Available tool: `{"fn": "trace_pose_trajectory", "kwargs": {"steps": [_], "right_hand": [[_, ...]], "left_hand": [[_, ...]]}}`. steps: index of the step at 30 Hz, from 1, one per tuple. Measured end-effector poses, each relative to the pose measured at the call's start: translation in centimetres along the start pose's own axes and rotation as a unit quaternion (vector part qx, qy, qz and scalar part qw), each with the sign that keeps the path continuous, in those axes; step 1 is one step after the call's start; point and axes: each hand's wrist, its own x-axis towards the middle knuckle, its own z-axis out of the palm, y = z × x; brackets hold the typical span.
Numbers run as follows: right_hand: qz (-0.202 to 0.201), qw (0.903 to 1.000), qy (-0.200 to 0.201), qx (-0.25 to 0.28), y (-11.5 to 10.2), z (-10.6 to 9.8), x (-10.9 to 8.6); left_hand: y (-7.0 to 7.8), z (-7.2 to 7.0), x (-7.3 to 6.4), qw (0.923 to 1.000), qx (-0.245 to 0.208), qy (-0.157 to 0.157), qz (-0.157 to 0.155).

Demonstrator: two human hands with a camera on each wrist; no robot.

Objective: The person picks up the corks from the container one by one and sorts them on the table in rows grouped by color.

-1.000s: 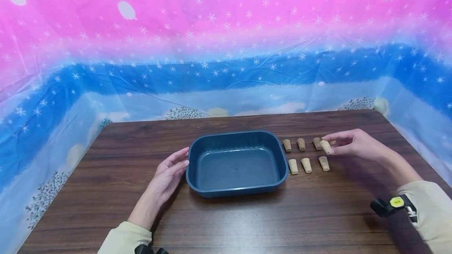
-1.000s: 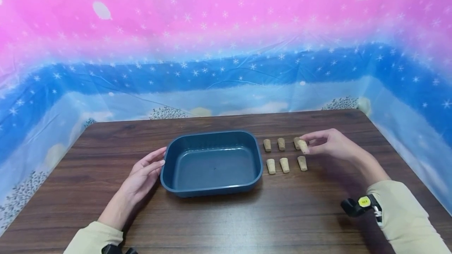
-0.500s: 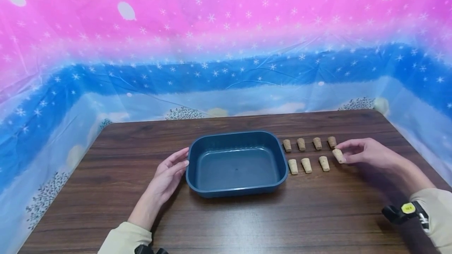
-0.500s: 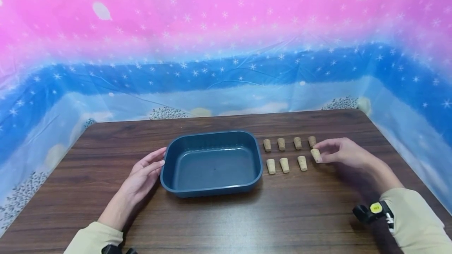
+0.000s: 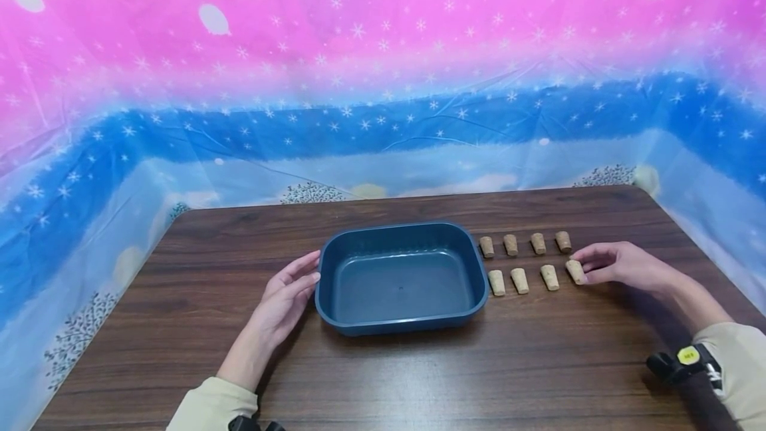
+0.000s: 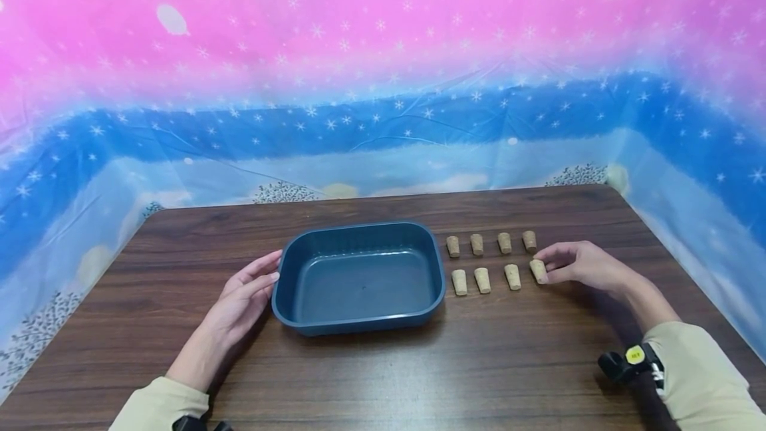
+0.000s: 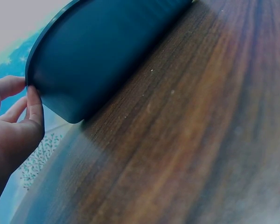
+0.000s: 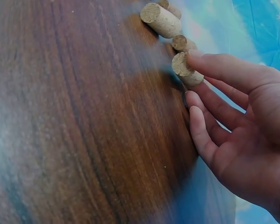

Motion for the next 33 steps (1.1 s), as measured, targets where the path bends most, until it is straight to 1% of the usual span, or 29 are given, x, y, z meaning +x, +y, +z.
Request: {"fn": "trace_pose_trajectory", "kwargs": {"steps": [6,10,15,20,26,33], "right_hand": [[0.0,0.9999,-0.015,-0.008,-0.05,-0.09,0.15],[-0.002,0.9994,-0.02,-0.027,-0.16,-0.13,0.29],[-0.014,0.9986,-0.026,-0.044,-0.25,-0.14,0.45],[-0.019,0.9987,-0.027,-0.04,-0.26,-0.07,0.45],[-0.021,0.9986,-0.026,-0.042,-0.18,0.02,0.37],[-0.005,0.999,-0.021,-0.039,-0.19,0.08,0.14]], "left_hand": [[0.0,0.05,-0.02,1.0,-0.006,0.0,0.002],[0.03,0.09,-0.01,1.0,-0.009,-0.001,0.002],[0.04,0.06,0.03,1.0,-0.008,-0.003,0.003],[-0.03,0.07,0.13,0.9999,-0.013,0.0,0.003],[-0.09,-0.04,0.14,1.0,-0.01,-0.001,0.002],[-0.16,-0.08,0.12,0.9999,-0.01,0.0,0.002]]}}
